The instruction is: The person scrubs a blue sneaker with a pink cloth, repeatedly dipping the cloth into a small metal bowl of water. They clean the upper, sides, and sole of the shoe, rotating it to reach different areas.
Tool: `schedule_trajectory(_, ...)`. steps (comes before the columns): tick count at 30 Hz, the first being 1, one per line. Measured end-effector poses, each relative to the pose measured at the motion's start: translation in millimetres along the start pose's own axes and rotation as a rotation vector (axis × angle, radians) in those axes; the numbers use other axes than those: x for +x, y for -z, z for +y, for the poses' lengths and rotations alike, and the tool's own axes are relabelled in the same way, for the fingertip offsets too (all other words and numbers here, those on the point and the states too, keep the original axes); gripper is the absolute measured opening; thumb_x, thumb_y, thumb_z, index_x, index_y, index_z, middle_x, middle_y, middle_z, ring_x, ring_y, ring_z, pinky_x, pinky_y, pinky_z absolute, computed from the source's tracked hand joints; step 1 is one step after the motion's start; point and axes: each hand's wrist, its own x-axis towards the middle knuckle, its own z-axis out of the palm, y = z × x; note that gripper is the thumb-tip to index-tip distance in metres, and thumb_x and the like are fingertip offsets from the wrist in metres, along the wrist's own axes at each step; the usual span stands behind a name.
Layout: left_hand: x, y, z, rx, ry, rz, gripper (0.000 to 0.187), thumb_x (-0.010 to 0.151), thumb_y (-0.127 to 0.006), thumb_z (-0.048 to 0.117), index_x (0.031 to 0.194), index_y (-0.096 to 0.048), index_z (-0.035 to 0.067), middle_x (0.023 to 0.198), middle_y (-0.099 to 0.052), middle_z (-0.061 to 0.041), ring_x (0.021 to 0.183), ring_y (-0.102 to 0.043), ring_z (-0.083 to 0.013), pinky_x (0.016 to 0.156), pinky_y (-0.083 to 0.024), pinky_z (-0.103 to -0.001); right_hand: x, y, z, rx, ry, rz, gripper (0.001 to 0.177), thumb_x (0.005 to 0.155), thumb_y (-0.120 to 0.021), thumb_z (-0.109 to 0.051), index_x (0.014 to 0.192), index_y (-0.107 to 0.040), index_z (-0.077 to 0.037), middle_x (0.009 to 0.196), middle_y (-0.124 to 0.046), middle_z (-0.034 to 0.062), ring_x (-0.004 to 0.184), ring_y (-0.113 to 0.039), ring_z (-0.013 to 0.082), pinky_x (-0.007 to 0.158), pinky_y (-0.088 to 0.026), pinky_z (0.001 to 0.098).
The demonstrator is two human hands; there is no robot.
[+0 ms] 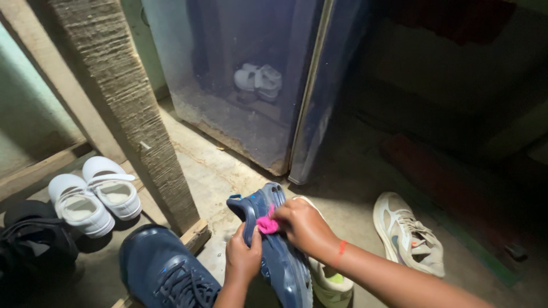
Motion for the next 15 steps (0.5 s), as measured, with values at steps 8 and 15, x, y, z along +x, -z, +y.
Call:
schedule_trajectory(8, -4.6, 9.9, 7.1, 0.078, 0.066, -0.053, 0.031, 0.092, -0.063, 0.035, 0.111, -0.072, 0.012, 0.095, -0.074, -0.024, 0.095, -0.070, -0.0443, 0.082, -0.055, -0.052, 2.4, 0.3, -0.9, -0.026, 0.055, -0.032, 0.020, 0.071, -0.073, -0.001, 0.090, -0.079, -0.007, 0.088, -0.071, 0.0107, 0.091, -0.064, 0.0326, 0.079, -0.054, 0.0412)
schedule_trajectory(15, -5.9, 12.0, 7.9, 0.111, 0.033, -0.042, 0.036, 0.090, -0.062, 0.034, 0.117, -0.070, 0.013, 0.099, -0.073, -0.026, 0.096, -0.069, -0.0462, 0.084, -0.055, -0.053, -3.5, -8.2, -9.9, -0.053, -0.016, 0.041, 0.020, 0.077, -0.072, -0.004, 0.097, -0.077, -0.006, 0.091, -0.071, 0.0137, 0.091, -0.065, 0.0354, 0.079, -0.053, 0.0432)
